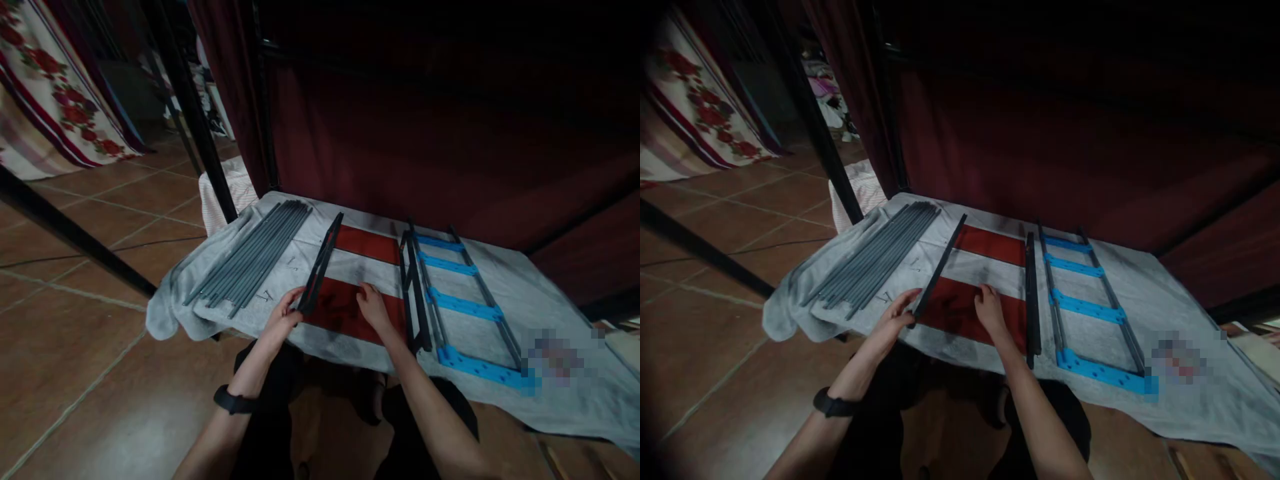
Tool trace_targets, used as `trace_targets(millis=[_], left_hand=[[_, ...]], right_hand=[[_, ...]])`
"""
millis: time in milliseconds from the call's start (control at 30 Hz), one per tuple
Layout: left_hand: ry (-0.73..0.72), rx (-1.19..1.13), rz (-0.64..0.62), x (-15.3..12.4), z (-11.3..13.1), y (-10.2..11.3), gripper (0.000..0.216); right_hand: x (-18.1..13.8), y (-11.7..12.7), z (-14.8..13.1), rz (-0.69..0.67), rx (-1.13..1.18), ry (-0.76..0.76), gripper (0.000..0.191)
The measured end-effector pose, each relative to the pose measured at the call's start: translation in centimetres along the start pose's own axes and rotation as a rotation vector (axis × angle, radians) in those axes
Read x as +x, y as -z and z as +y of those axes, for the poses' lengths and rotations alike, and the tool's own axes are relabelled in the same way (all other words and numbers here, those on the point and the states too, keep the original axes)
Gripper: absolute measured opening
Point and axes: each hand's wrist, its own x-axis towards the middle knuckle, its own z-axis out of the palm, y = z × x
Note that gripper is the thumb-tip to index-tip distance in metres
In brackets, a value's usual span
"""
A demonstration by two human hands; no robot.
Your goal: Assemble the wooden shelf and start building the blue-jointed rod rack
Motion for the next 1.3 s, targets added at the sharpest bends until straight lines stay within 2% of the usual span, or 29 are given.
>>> trace_targets(millis=[133, 300, 400, 533, 633, 733, 867, 1033, 1167, 1300], left_hand=[[-0.103, 0.275, 0.014, 0.1, -2.1, -0.5, 0.044], [-0.102, 0.416, 0.072, 0.7, -4.1, -1.4, 0.039], [-0.113, 0.405, 0.113, 0.7, -4.6, -1.1, 0.037], [-0.164, 0.370, 0.180, 1.0, -5.0, -0.2, 0.038], [-0.182, 0.365, 0.199, 1.4, -5.5, 0.0, 0.040], [-0.188, 0.359, 0.201, 1.6, -5.8, 0.0, 0.042], [-0.124, 0.310, 0.238, 1.6, -5.8, 0.0, 0.047], [-0.018, 0.177, 0.207, 1.4, -5.2, 0.1, 0.054], [0.030, 0.006, 0.213, 0.9, -5.1, 0.2, 0.059], [0.122, -0.170, 0.204, 1.1, -4.5, 0.1, 0.072]], right_hand=[[2.9, -0.9, 1.0, -0.151, -0.290, -0.050, 0.045], [3.9, -1.0, 1.4, -0.266, -0.539, -0.078, 0.036], [4.7, -1.1, 1.4, -0.288, -0.571, -0.053, 0.033], [5.7, -0.8, 0.9, -0.317, -0.551, -0.095, 0.034], [6.2, 0.2, -0.3, -0.344, -0.531, -0.144, 0.040], [6.4, 1.8, -1.9, -0.368, -0.515, -0.129, 0.043], [5.0, 4.3, -4.2, -0.360, -0.501, -0.053, 0.038], [1.8, 6.6, -6.5, -0.327, -0.487, 0.011, 0.031], [-1.0, 7.2, -7.7, -0.260, -0.468, 0.088, 0.026], [-2.7, 6.9, -8.2, -0.187, -0.474, 0.095, 0.023]])
